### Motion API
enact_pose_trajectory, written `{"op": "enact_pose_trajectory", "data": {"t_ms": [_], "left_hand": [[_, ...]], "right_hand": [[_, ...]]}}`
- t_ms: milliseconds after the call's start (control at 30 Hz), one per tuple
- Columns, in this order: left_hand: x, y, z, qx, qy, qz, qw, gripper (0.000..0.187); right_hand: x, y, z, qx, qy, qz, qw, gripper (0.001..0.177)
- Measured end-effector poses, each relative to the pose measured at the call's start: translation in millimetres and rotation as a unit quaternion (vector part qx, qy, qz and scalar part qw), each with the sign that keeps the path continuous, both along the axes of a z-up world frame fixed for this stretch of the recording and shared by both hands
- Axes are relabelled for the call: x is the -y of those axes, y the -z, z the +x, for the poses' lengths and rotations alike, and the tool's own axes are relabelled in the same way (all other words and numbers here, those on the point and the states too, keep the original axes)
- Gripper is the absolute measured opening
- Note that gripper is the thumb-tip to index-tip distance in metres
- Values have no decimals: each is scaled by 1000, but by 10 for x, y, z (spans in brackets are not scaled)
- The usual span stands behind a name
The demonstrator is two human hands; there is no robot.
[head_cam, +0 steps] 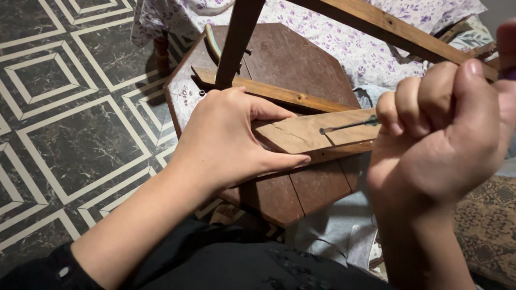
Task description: The person uses a screwdriver to tighten screws into a wooden frame, repeatedly inserting and turning screws to secure the joints. The hands manipulate the frame and tool throughout the clip.
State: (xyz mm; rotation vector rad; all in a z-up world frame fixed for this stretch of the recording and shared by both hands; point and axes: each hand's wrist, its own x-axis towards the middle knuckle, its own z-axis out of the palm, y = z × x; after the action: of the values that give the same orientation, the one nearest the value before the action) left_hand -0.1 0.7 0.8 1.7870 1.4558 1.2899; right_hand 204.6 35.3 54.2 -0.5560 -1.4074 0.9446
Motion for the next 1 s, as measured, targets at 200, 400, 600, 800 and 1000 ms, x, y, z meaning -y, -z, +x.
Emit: {"op": "enact_pose_trajectory", "data": {"t_ms": [200, 400, 600, 800, 1000], "left_hand": [[-11, 1, 13, 7, -5, -6, 1000, 52], [-17, -12, 20, 3, -10, -3, 1000, 51], [17, -13, 51, -10, -19, 3, 1000, 47], [11, -85, 33, -52, -1, 5, 999, 50], [-78, -247, -1, -85, 48, 58, 993, 64]], "right_hand": [[-69, -37, -96, 55, -14, 50, 997, 35], [-221, -31, -176, 56, -21, 80, 995, 34], [-171, 1, -283, 29, 35, 55, 997, 24], [-93, -35, -420, 49, 58, 76, 994, 25], [-81, -63, -484, 71, 75, 60, 993, 29]]}}
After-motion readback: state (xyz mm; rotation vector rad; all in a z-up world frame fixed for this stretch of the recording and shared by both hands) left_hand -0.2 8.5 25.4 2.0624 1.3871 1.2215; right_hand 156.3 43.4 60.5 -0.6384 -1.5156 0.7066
